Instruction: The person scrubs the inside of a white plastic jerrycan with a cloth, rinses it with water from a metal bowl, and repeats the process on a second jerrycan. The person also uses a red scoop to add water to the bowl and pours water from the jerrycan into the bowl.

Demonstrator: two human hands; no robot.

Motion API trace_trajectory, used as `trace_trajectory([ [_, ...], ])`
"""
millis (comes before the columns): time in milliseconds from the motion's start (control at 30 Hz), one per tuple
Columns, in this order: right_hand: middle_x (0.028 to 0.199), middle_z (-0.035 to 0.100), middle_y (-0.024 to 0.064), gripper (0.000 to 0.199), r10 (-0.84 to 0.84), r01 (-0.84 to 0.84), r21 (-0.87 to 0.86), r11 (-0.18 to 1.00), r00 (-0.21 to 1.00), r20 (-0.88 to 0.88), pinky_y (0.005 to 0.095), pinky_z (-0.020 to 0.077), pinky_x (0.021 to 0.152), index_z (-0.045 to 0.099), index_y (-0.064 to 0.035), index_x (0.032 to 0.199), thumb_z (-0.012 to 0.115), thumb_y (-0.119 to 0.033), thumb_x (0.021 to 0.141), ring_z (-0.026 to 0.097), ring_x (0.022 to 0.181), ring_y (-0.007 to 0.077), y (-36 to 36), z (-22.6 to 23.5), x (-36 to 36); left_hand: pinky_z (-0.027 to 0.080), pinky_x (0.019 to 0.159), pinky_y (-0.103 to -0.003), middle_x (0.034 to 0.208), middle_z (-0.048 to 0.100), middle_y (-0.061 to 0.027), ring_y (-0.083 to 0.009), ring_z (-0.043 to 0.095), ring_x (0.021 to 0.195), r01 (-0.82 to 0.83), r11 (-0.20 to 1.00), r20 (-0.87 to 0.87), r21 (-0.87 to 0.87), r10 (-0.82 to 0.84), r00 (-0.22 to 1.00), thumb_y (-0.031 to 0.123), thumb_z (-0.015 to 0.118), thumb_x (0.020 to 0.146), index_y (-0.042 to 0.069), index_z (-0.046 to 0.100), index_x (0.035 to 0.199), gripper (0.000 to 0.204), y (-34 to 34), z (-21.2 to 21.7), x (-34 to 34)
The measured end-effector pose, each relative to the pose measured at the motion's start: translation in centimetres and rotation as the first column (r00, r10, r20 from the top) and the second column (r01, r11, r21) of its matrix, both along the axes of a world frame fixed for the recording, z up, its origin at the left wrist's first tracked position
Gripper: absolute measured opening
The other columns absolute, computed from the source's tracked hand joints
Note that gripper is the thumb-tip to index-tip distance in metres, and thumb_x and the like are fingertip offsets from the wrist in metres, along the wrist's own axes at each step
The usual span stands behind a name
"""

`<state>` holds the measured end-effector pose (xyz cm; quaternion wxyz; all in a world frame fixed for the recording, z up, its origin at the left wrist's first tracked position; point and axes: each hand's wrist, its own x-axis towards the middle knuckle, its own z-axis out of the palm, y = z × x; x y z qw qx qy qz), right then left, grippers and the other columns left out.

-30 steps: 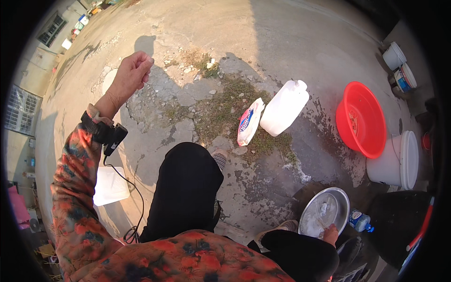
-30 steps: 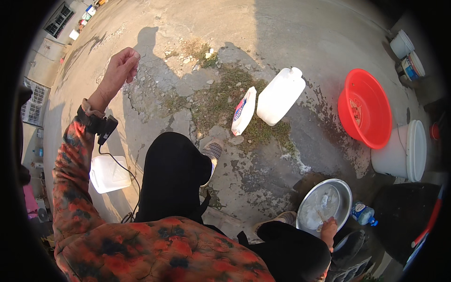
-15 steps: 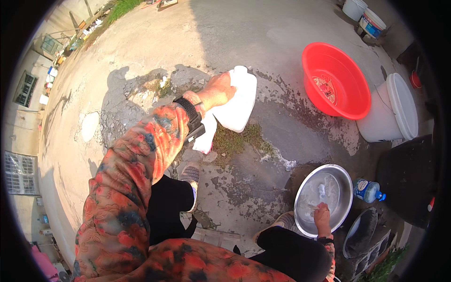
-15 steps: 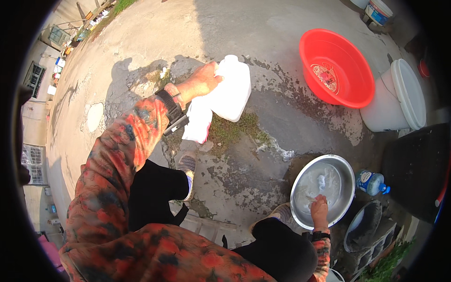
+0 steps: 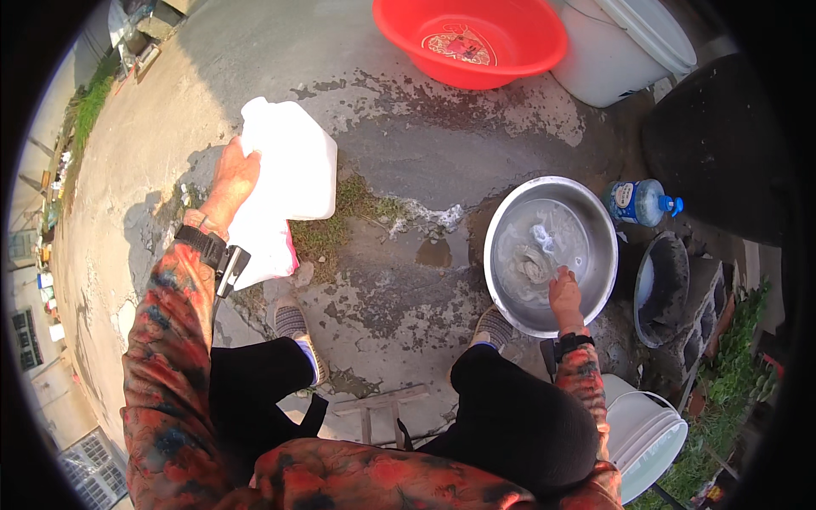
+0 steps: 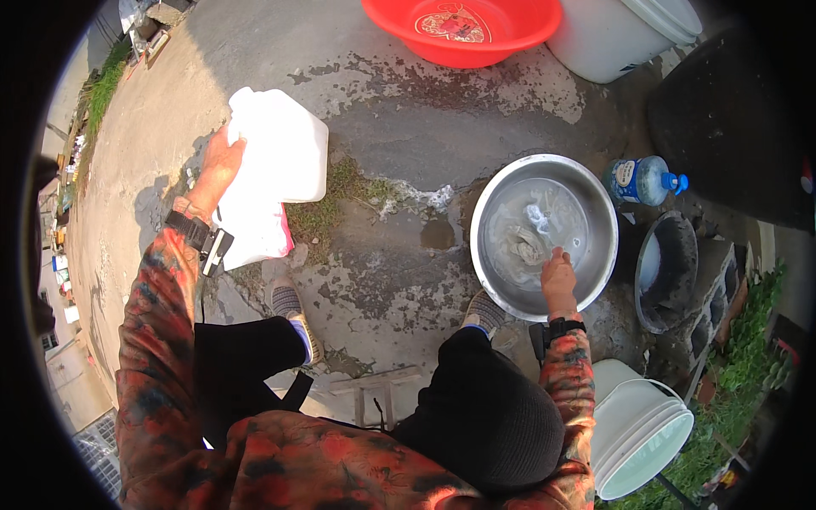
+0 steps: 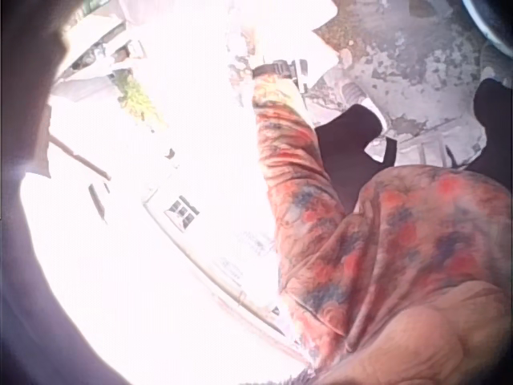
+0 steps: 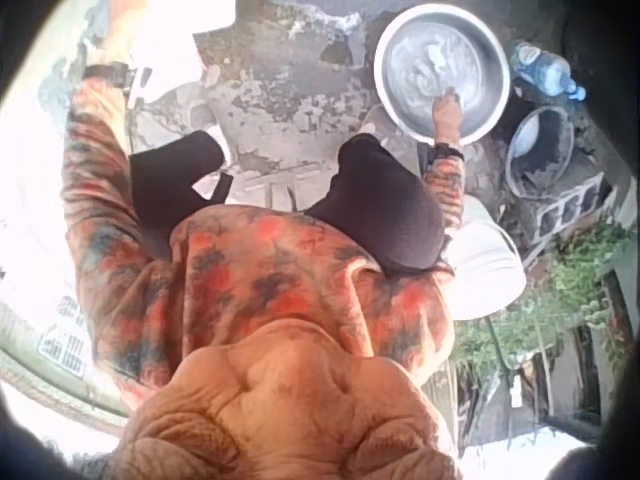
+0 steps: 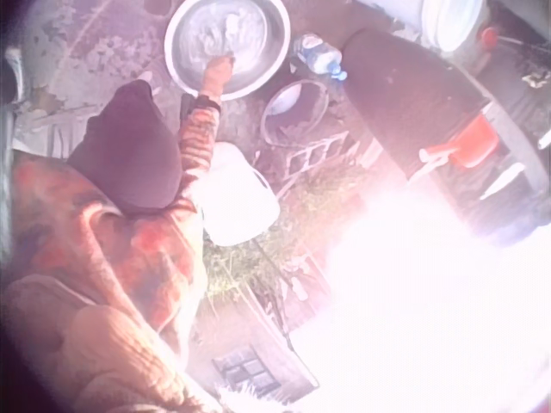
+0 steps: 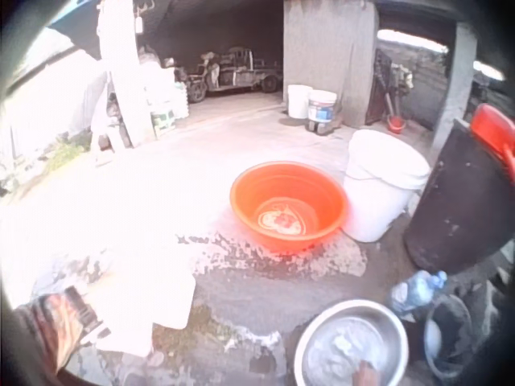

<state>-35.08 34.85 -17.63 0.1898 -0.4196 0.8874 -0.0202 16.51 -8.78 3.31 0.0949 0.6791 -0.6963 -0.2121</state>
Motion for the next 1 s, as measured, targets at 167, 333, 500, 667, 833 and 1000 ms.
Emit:
trace_trajectory([
  [167, 0.126, 0.058, 0.0183, 0.045, 0.076, -0.081, 0.055, 0.995, 0.994, 0.081, 0.0525, 0.0528, 0.09, 0.049, -0.012, 0.129, 0.067, -0.02, 0.09, 0.061, 0.112, 0.0425, -0.2, -1.7, -0.2, 0.051, 0.074, -0.034, 0.095, 0.068, -0.009, -0.0176, 0.063, 0.08, 0.131, 0.991, -0.245, 0.028, -0.12, 0.962, 0.015, 0.056, 0.099, -0.007, 0.061, 0.117, 0.029, 3.5, 2.0, -1.5],
  [333, 0.132, 0.051, 0.0191, 0.047, 0.254, -0.261, 0.101, 0.96, 0.964, 0.081, 0.0489, 0.0515, 0.095, 0.053, -0.0113, 0.129, 0.071, -0.018, 0.086, 0.057, 0.115, 0.0435, -3.4, -1.8, 3.8, 0.05, 0.072, -0.036, 0.086, 0.065, -0.0102, -0.0175, 0.061, 0.077, 0.08, 0.989, -0.197, 0.121, -0.055, 0.979, 0.015, 0.061, 0.096, -0.004, 0.059, 0.101, 0.02, 7.1, 1.9, -3.2],
  [500, 0.13, 0.051, 0.0176, 0.039, 0.309, -0.311, 0.087, 0.946, 0.95, 0.033, 0.0474, 0.0513, 0.096, 0.059, -0.0119, 0.124, 0.068, -0.019, 0.087, 0.056, 0.115, 0.0424, -4.4, -2.2, 4.0, 0.046, 0.06, -0.026, 0.081, 0.059, -0.0018, -0.0094, 0.057, 0.07, 0.107, 0.972, -0.269, 0.212, -0.047, 0.962, 0.01, 0.06, 0.099, 0.004, 0.054, 0.095, 0.009, 11.7, 2.0, -3.8],
  [667, 0.129, 0.054, 0.0191, 0.03, 0.37, -0.379, 0.108, 0.919, 0.925, 0.089, 0.0488, 0.0523, 0.095, 0.063, -0.0088, 0.119, 0.06, -0.017, 0.09, 0.06, 0.112, 0.0407, -3.3, -2.6, 2.7, 0.044, 0.062, -0.03, 0.077, 0.054, -0.0026, -0.0103, 0.051, 0.07, 0.053, 0.938, -0.458, 0.342, 0.117, 0.881, 0.008, 0.066, 0.093, 0.0, 0.052, 0.087, 0.017, 14.9, 0.7, -6.6],
  [833, 0.133, 0.054, 0.0179, 0.029, 0.233, -0.248, 0.294, 0.923, 0.969, 0.087, 0.0502, 0.0542, 0.091, 0.065, -0.0088, 0.118, 0.057, -0.016, 0.091, 0.061, 0.112, 0.0404, -4.3, -0.5, 0.6, 0.048, 0.065, -0.03, 0.081, 0.059, -0.0045, -0.0117, 0.057, 0.073, 0.102, 0.931, -0.376, 0.351, 0.04, 0.926, 0.008, 0.066, 0.093, -0.001, 0.055, 0.092, 0.014, 15.5, 1.4, -8.2],
  [1000, 0.141, 0.052, 0.0165, 0.032, 0.091, -0.098, -0.061, 0.993, 0.99, -0.104, 0.0512, 0.0533, 0.095, 0.063, -0.0086, 0.124, 0.054, -0.018, 0.094, 0.052, 0.127, 0.0432, -7.3, -0.3, -0.7, 0.05, 0.068, -0.031, 0.086, 0.064, -0.0068, -0.0129, 0.061, 0.077, 0.112, 0.899, -0.416, 0.422, 0.083, 0.905, 0.009, 0.066, 0.093, -0.002, 0.056, 0.098, 0.016, 16.0, 1.8, -8.7],
])
